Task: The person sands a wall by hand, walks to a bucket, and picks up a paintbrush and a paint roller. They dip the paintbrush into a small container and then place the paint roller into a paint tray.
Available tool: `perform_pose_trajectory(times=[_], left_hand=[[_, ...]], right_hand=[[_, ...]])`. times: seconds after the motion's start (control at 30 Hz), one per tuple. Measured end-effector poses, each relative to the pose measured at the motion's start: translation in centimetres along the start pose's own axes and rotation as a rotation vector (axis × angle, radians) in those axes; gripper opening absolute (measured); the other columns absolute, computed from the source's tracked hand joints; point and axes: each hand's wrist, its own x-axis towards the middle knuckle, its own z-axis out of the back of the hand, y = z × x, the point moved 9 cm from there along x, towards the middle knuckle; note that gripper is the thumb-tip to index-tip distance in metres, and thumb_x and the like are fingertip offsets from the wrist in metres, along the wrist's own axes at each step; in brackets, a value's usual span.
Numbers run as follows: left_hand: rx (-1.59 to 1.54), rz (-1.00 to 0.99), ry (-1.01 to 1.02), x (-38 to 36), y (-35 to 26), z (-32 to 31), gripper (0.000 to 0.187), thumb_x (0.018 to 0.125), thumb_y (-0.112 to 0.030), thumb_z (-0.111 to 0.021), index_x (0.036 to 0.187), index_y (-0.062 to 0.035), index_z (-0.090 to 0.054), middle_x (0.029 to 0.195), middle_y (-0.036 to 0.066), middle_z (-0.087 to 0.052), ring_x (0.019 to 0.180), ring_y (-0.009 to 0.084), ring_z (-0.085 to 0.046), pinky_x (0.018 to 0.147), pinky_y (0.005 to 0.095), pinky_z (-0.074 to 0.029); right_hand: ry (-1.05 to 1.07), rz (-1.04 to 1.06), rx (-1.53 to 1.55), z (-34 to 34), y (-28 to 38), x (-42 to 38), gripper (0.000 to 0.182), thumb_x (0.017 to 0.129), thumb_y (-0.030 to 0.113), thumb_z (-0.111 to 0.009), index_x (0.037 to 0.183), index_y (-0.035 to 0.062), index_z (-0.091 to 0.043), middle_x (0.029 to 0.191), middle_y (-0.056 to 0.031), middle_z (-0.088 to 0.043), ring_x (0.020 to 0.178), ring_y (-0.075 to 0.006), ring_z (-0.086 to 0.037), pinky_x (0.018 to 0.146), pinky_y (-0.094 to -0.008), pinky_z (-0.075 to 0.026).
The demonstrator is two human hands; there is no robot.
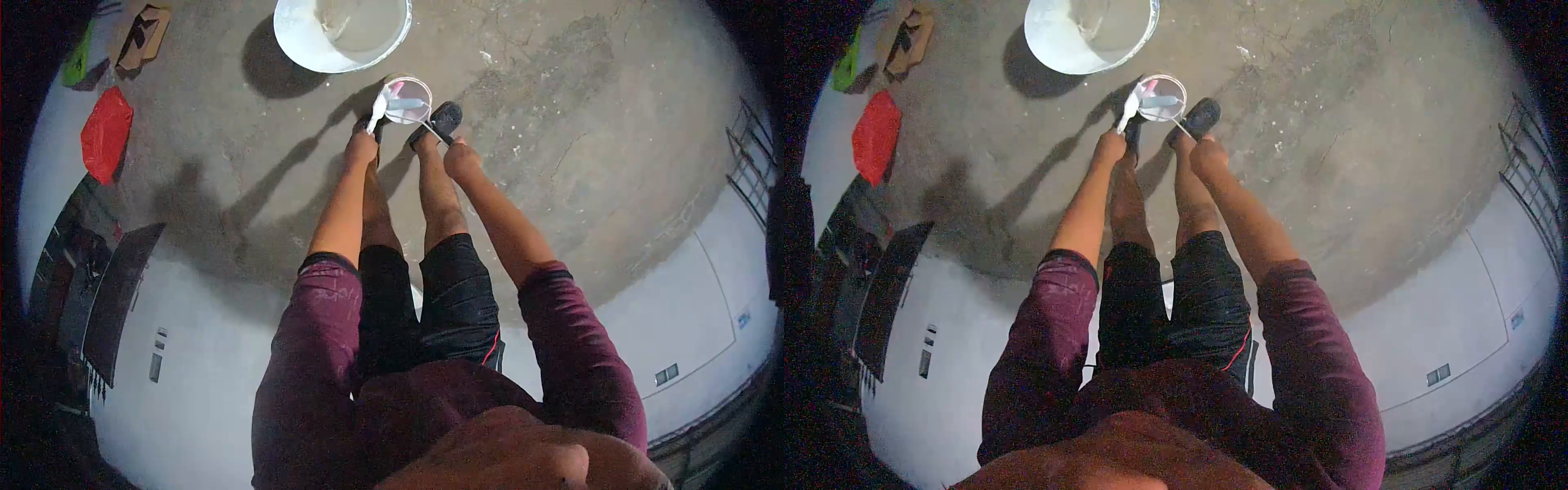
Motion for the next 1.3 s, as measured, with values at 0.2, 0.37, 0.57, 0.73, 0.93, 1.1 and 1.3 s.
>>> perform_pose_trajectory(times=[0.2, 0.37, 0.57, 0.73, 0.93, 1.1, 1.3], left_hand=[[-0.084, -0.004, -0.011, -6.9, -0.3, 4.0, 0.040, 0.096, -0.034, -0.049, 0.108, 0.0023, -0.060, 0.104, 0.029, -0.064, 0.100, 0.0460, -0.060, 0.087, 0.0518, -0.048], [-0.171, -0.042, -0.020, -12.1, 1.3, 6.0, 0.047, 0.095, -0.039, -0.051, 0.114, 0.0042, -0.058, 0.113, 0.032, -0.060, 0.108, 0.0483, -0.056, 0.091, 0.0497, -0.046], [-0.076, -0.160, -0.072, -16.6, 3.6, 8.4, 0.041, 0.096, -0.035, -0.051, 0.109, 0.0033, -0.058, 0.102, 0.031, -0.063, 0.100, 0.0484, -0.059, 0.084, 0.0518, -0.047], [0.023, -0.280, 0.052, -15.9, 5.3, 8.1, 0.039, 0.095, -0.034, -0.052, 0.105, 0.0033, -0.058, 0.098, 0.031, -0.063, 0.094, 0.0486, -0.060, 0.080, 0.0519, -0.047], [0.426, -0.591, 0.102, -19.1, 1.5, 6.3, 0.042, 0.094, -0.036, -0.054, 0.097, 0.0045, -0.061, 0.091, 0.030, -0.064, 0.089, 0.0481, -0.062, 0.075, 0.0514, -0.048], [0.712, -0.603, 0.212, -22.4, 0.9, -1.1, 0.045, 0.094, -0.039, -0.054, 0.099, 0.0048, -0.062, 0.089, 0.029, -0.065, 0.089, 0.0461, -0.064, 0.074, 0.0491, -0.049], [0.931, -0.707, 0.343, -25.1, 5.0, -13.6, 0.048, 0.094, -0.043, -0.055, 0.100, 0.0037, -0.062, 0.080, 0.018, -0.065, 0.075, 0.0312, -0.062, 0.067, 0.0423, -0.048]], right_hand=[[-0.051, -0.020, 0.127, 0.6, -3.0, -5.3, 0.032, 0.090, 0.015, -0.044, 0.112, -0.0076, -0.052, 0.104, -0.0317, -0.065, 0.102, -0.0419, -0.065, 0.086, -0.0475, -0.052], [-0.066, -0.017, 0.182, -0.7, -6.2, -7.9, 0.033, 0.091, 0.016, -0.045, 0.110, -0.0081, -0.054, 0.106, -0.0307, -0.065, 0.102, -0.0423, -0.065, 0.086, -0.0472, -0.053], [-0.122, -0.083, 0.227, -5.3, -11.3, -14.6, 0.034, 0.092, 0.018, -0.044, 0.110, -0.0088, -0.054, 0.106, -0.0307, -0.064, 0.101, -0.0458, -0.063, 0.087, -0.0491, -0.052], [-0.152, -0.341, 0.619, -13.0, -15.3, -22.9, 0.032, 0.092, 0.023, -0.049, 0.108, -0.0027, -0.058, 0.109, -0.0305, -0.063, 0.102, -0.0459, -0.061, 0.086, -0.0509, -0.050], [-0.184, -0.578, 1.051, -36.3, -16.3, -29.6, 0.039, 0.092, 0.028, -0.052, 0.114, -0.0037, -0.054, 0.109, -0.0302, -0.062, 0.105, -0.0463, -0.060, 0.091, -0.0511, -0.048], [-0.125, -0.802, 1.341, -57.3, -12.5, -35.4, 0.044, 0.093, 0.031, -0.050, 0.114, -0.0079, -0.051, 0.109, -0.0328, -0.061, 0.104, -0.0476, -0.060, 0.088, -0.0515, -0.049], [-0.057, -1.072, 1.804, -79.6, -4.0, -40.6, 0.039, 0.092, 0.025, -0.052, 0.112, -0.0072, -0.057, 0.109, -0.0303, -0.063, 0.100, -0.0468, -0.062, 0.087, -0.0511, -0.049]])
